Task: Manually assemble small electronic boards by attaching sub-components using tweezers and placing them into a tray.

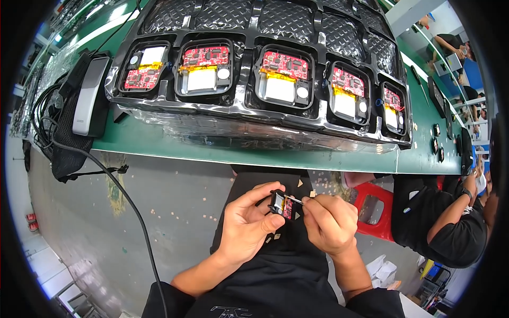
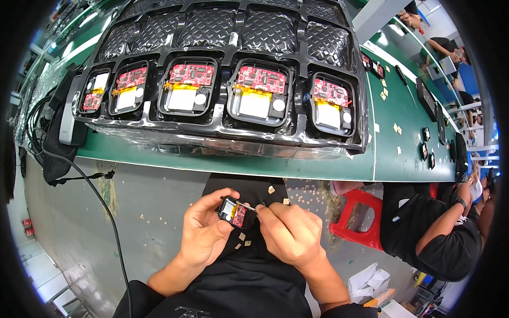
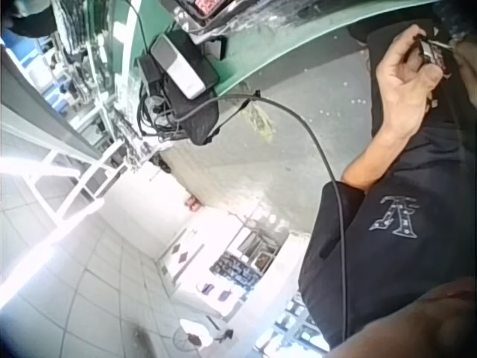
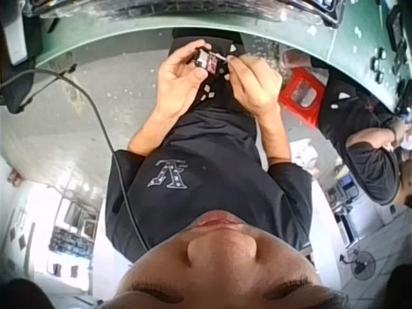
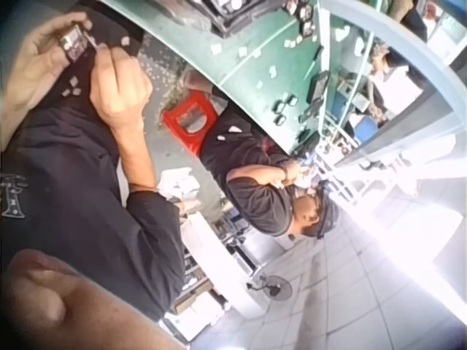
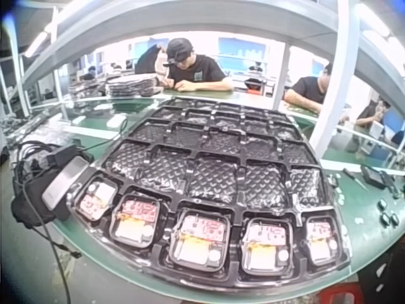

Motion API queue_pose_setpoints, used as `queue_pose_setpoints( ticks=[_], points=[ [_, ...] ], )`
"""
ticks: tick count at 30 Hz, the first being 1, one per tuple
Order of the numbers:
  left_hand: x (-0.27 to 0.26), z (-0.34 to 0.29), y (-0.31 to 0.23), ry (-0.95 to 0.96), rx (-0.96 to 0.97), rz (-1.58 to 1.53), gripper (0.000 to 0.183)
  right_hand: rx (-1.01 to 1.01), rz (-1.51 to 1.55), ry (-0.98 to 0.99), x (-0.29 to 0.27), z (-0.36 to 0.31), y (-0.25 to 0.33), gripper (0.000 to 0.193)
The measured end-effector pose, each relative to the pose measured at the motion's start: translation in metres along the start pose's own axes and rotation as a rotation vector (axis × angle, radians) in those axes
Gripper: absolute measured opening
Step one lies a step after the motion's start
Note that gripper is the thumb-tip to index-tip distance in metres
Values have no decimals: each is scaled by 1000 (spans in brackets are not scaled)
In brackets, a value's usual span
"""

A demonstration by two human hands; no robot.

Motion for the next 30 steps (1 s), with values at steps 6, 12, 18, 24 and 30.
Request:
queue_pose_setpoints(
  ticks=[6,12,18,24,30],
  points=[
    [3,1,-9,56,55,122,55,9,62,-25,-1,3,-1,34],
    [10,5,-9,100,60,133,55,54,51,-18,-8,7,-4,30],
    [9,4,-8,105,72,129,55,77,96,20,-6,9,-4,28],
    [9,1,-7,51,36,102,55,100,70,-10,-1,3,-1,29],
    [10,-2,-2,-9,55,136,54,72,35,-17,0,1,3,34]
  ],
)
Point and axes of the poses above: each hand's wrist, its own z-axis towards the middle knuckle, its own x-axis out of the palm, y = z × x, the point moved 6 cm from there along z, towards the middle knuckle, and after that the axes turned 8 degrees about -y, right-handed, at the moved point
